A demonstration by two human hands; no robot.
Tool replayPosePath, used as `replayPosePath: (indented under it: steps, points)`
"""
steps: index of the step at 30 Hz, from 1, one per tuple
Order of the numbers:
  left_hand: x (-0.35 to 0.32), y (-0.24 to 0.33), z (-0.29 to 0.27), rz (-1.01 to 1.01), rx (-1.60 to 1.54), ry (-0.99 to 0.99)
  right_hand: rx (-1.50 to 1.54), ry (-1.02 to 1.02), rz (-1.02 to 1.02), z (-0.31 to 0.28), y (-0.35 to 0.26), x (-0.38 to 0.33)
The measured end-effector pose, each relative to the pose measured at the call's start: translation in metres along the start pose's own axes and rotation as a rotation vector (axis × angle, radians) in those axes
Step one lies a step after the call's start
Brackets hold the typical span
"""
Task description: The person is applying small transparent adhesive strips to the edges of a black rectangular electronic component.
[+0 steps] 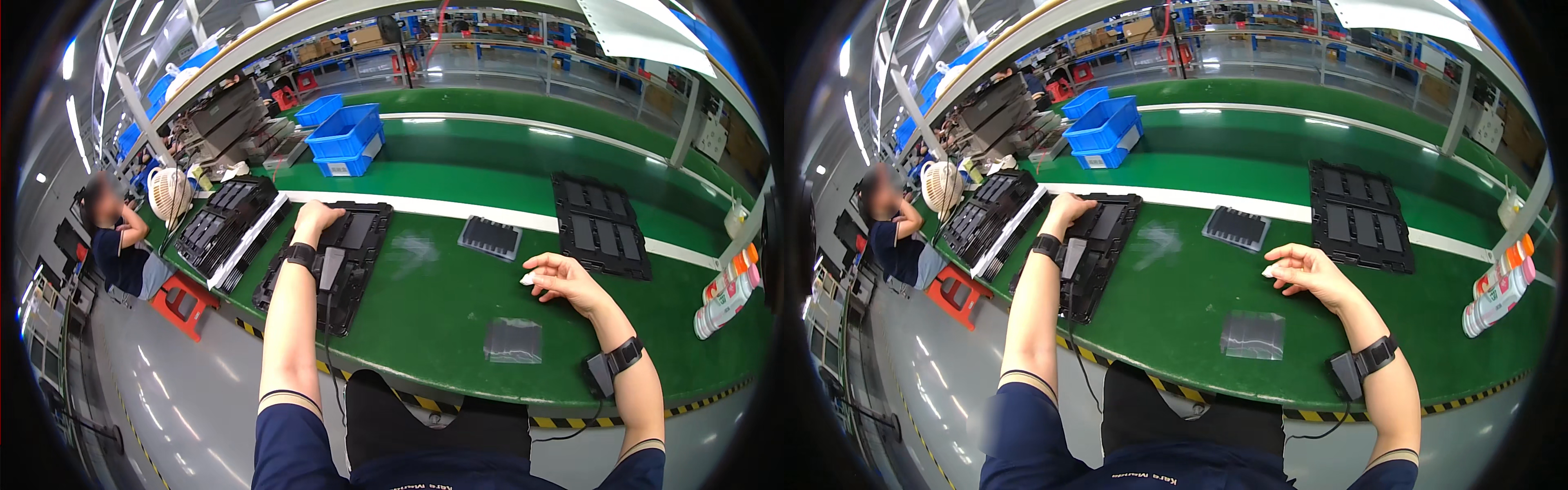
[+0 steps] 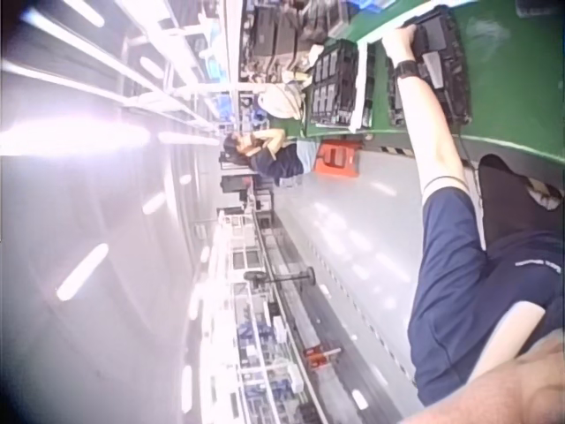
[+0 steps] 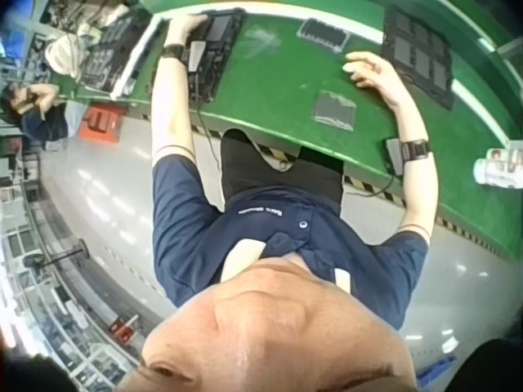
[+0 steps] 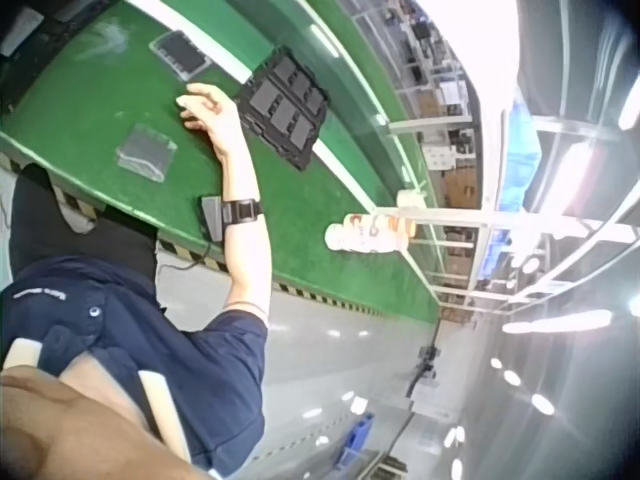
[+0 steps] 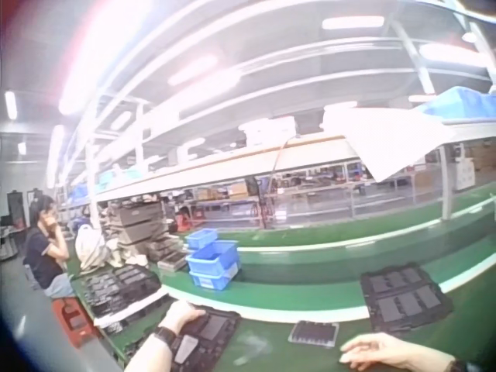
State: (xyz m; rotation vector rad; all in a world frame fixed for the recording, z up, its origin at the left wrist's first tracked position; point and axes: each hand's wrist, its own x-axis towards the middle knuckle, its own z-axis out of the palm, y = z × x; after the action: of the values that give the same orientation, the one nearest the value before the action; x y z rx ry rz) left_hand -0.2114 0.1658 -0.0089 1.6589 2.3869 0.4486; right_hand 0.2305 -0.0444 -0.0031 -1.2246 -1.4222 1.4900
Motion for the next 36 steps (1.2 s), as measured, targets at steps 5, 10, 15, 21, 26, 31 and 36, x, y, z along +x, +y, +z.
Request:
replayPosePath:
  steps: [5, 10, 15, 21, 26, 31, 36]
  points:
    - [-0.005, 0.004, -0.009, -0.132, -0.225, -0.140, -0.007, -0.005, 0.008, -0.001, -0.002, -0.001]
    - [0.024, -0.036, -0.008, 0.076, -0.458, -0.302, -0.001, -0.034, -0.009, 0.002, -0.001, 0.004]
    - [-0.015, -0.004, -0.036, 0.111, -0.349, -0.381, -0.019, -0.002, -0.001, -0.003, 0.003, 0.000]
    - [-0.038, 0.002, -0.039, 0.115, -0.156, -0.307, -0.002, 0.002, -0.009, 0.000, 0.003, 0.000]
    - [-0.075, 0.025, -0.040, 0.245, 0.137, -0.303, -0.028, 0.018, -0.007, -0.002, 0.005, 0.000]
    - [-0.090, 0.026, -0.031, 0.205, 0.071, -0.255, -0.059, -0.005, -0.013, -0.001, 0.004, 0.001]
    - [-0.088, 0.017, -0.021, 0.213, -0.081, -0.238, -0.065, -0.003, -0.026, -0.001, 0.004, 0.000]
